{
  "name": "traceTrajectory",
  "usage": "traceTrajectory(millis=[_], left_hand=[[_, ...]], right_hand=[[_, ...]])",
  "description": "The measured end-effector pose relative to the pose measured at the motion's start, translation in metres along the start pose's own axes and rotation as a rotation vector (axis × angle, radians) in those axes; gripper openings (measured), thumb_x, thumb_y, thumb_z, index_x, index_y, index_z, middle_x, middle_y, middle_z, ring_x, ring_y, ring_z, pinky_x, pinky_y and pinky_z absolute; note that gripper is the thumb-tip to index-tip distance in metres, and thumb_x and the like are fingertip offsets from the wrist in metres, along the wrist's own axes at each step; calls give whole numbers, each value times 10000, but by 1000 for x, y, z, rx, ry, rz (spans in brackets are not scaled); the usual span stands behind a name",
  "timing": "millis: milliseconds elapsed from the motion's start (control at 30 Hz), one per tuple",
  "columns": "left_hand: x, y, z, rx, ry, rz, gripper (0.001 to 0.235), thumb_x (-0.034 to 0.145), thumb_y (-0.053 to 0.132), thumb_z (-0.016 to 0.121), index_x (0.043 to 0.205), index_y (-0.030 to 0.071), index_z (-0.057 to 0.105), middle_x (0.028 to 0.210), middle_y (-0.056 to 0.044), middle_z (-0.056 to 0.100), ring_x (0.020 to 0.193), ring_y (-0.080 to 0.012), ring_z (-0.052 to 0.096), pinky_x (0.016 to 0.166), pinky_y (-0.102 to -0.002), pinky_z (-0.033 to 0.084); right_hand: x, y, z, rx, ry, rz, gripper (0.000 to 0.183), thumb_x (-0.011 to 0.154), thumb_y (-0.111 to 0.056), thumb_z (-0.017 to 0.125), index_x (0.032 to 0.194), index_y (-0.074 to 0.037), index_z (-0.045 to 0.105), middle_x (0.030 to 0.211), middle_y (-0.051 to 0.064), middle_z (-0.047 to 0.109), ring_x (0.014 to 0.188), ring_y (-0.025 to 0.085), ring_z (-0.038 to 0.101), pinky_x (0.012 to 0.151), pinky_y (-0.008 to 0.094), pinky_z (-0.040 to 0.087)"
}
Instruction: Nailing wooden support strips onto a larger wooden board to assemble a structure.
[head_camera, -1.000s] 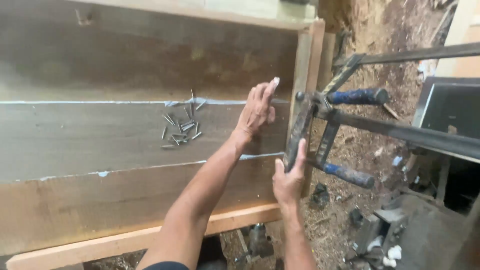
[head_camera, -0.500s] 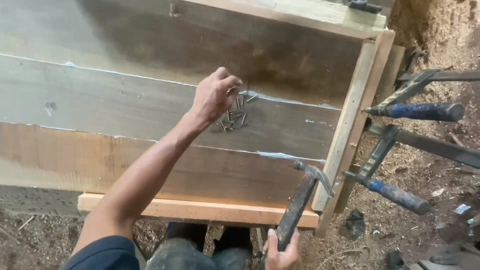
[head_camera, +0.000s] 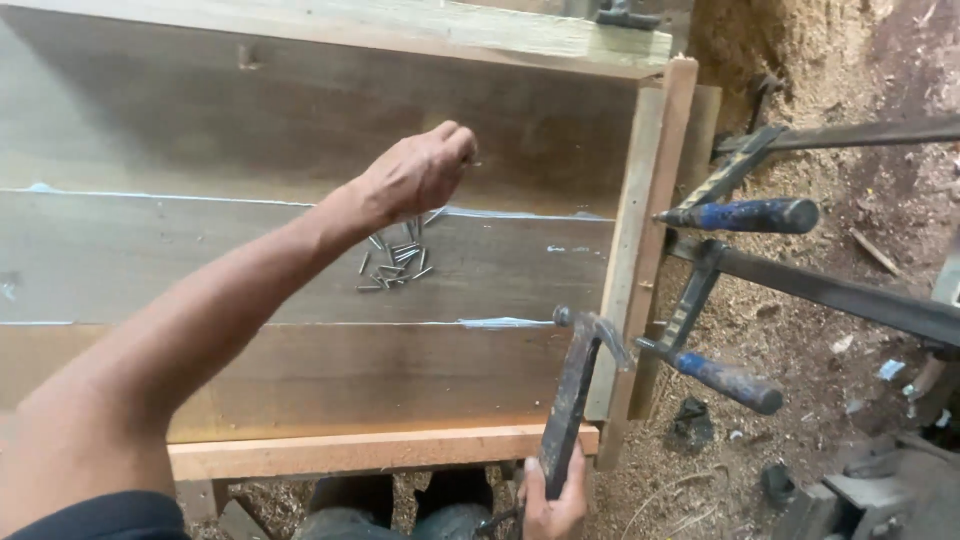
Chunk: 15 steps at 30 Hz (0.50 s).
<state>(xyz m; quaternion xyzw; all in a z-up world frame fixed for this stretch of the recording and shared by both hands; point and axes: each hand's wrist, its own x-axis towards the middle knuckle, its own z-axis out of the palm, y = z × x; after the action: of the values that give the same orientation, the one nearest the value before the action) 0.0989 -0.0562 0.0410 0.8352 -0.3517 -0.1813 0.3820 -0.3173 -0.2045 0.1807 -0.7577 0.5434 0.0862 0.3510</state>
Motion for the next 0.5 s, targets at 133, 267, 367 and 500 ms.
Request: traceTrajectory(millis=[133,267,367,500], left_hand=[[73,59,37,-466,226,-76,527,876,-73,636,1326,150,476,891,-51,699,704,-139,608,652,-282,520],[154,78,108,-549,416,-140,331,916,53,680,1219,183,657,1062,-51,769,885,-161,754,826,-285,661],[190,72,149,-432,618,-150,190,898,116,706,1046,235,719,998,51,795,815,-134,772,686,-309,654],[209,53,179,-411,702,-84,530,913,97,757,1340,303,520,1095,11,813,932,-199,825,819,-394,689]], right_hand=[[56,-73,-15,-113,-100,-31,670,891,-312,634,1509,-132,446,925,86,707,558,180,719,503,325,658],[101,-167,-24,8,-94,-309,818,959,-171,523,1639,-160,67,1254,248,597,590,212,663,523,365,629],[132,-213,-26,-25,-55,-375,787,988,-136,515,1644,-195,84,1130,202,601,559,204,652,539,358,630],[173,-233,-17,42,65,-639,724,994,-62,563,1610,-188,205,1479,247,577,517,147,641,490,282,615]])
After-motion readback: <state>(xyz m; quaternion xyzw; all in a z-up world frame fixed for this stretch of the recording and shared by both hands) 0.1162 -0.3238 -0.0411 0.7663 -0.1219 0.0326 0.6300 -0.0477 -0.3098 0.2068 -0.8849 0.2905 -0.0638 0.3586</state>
